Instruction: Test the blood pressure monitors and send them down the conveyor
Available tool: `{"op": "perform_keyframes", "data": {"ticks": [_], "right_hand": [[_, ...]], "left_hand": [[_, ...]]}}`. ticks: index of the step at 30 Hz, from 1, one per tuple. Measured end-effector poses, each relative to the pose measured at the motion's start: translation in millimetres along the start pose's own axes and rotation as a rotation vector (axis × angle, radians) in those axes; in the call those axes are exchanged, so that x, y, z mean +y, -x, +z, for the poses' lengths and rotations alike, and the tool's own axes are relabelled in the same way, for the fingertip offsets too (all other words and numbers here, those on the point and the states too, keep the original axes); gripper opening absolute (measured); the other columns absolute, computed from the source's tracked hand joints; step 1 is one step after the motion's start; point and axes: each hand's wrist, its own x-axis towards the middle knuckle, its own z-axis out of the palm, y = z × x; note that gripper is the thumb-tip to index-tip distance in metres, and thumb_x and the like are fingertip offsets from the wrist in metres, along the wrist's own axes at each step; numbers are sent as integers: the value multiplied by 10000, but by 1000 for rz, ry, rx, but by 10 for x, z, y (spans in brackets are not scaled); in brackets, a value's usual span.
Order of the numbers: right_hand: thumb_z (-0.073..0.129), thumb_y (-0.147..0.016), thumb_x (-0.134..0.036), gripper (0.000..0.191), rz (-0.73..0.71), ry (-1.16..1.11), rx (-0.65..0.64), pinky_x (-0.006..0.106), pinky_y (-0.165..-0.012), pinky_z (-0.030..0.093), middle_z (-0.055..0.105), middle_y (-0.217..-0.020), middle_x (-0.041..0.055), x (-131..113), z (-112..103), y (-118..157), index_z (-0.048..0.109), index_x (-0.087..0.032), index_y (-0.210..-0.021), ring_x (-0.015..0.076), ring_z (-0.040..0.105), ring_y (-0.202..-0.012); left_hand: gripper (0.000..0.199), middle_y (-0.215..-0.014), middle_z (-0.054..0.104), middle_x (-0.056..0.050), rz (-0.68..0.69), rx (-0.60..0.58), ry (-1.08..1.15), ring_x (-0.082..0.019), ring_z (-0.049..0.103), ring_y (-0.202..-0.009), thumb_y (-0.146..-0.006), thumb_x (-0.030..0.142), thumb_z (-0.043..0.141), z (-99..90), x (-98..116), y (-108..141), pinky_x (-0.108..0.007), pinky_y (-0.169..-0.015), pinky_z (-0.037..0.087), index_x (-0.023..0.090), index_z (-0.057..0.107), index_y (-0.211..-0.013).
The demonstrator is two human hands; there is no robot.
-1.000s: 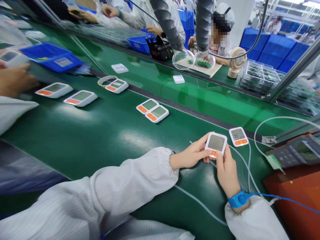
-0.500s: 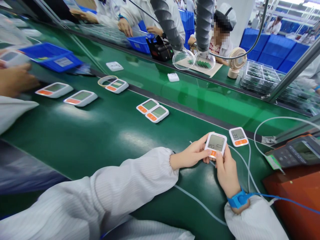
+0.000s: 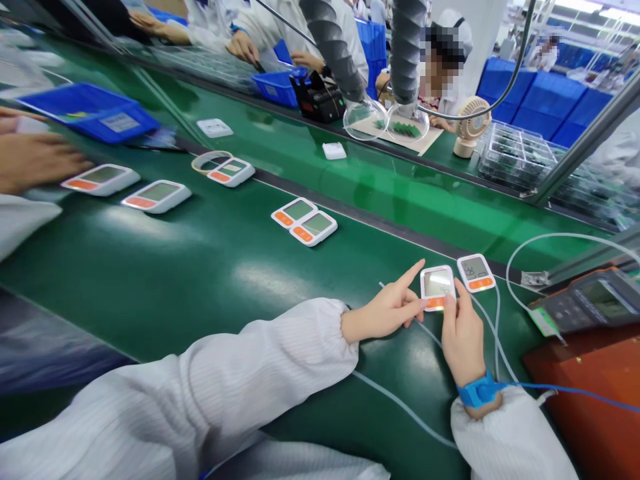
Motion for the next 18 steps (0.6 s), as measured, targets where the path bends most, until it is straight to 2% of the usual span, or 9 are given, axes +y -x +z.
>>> {"op": "perform_keyframes", "data": {"ticks": [2, 4, 7, 9, 13, 18], "right_hand": [[262, -1052, -452, 553, -59, 75, -16, 323, -689, 511, 713, -952, 124, 14, -8, -19, 516, -105, -1399, 255, 691, -821], [273, -1058, -364, 501, -100, 254, 19, 320, -702, 507, 714, -1003, 140, 21, -41, -48, 476, -91, -1426, 264, 699, -866], [359, -1015, -203, 493, -33, 630, 62, 299, -581, 450, 716, -911, 139, 37, -112, -104, 372, -26, -1474, 258, 698, -718], [416, -981, -145, 519, 11, 785, 31, 289, -531, 411, 707, -829, 117, 56, -146, -137, 343, 8, -1472, 244, 684, -648], [475, -964, -130, 473, -16, 881, -19, 282, -537, 405, 709, -868, 98, 88, -156, -161, 414, -33, -1423, 226, 689, -677], [479, -968, -132, 467, -32, 908, -22, 287, -542, 407, 712, -902, 94, 86, -145, -151, 421, -48, -1424, 220, 690, -682]], "left_hand": [[915, -702, 671, -3, 5, 0, -13, -102, 543, -493, -903, 345, 592, 3, 11, 2, -210, -493, 453, 150, 31, -1598], [909, -703, 676, -4, 14, -8, -34, -105, 543, -494, -902, 338, 590, 5, 6, 0, -215, -498, 452, 149, 36, -1598], [872, -705, 686, -2, 24, -17, -76, -101, 536, -489, -909, 309, 569, 9, -16, -5, -213, -503, 442, 160, 58, -1599], [844, -711, 692, 1, 45, -20, -99, -98, 535, -494, -911, 289, 554, 12, -29, -7, -215, -518, 442, 167, 81, -1599], [825, -707, 699, 12, 104, -21, -151, -100, 538, -515, -905, 280, 550, 17, -52, -9, -225, -559, 448, 176, 113, -1597], [761, -709, 701, 16, 160, -18, -175, -108, 553, -541, -909, 287, 533, 29, -63, 11, -234, -584, 451, 180, 196, -1582]]}}
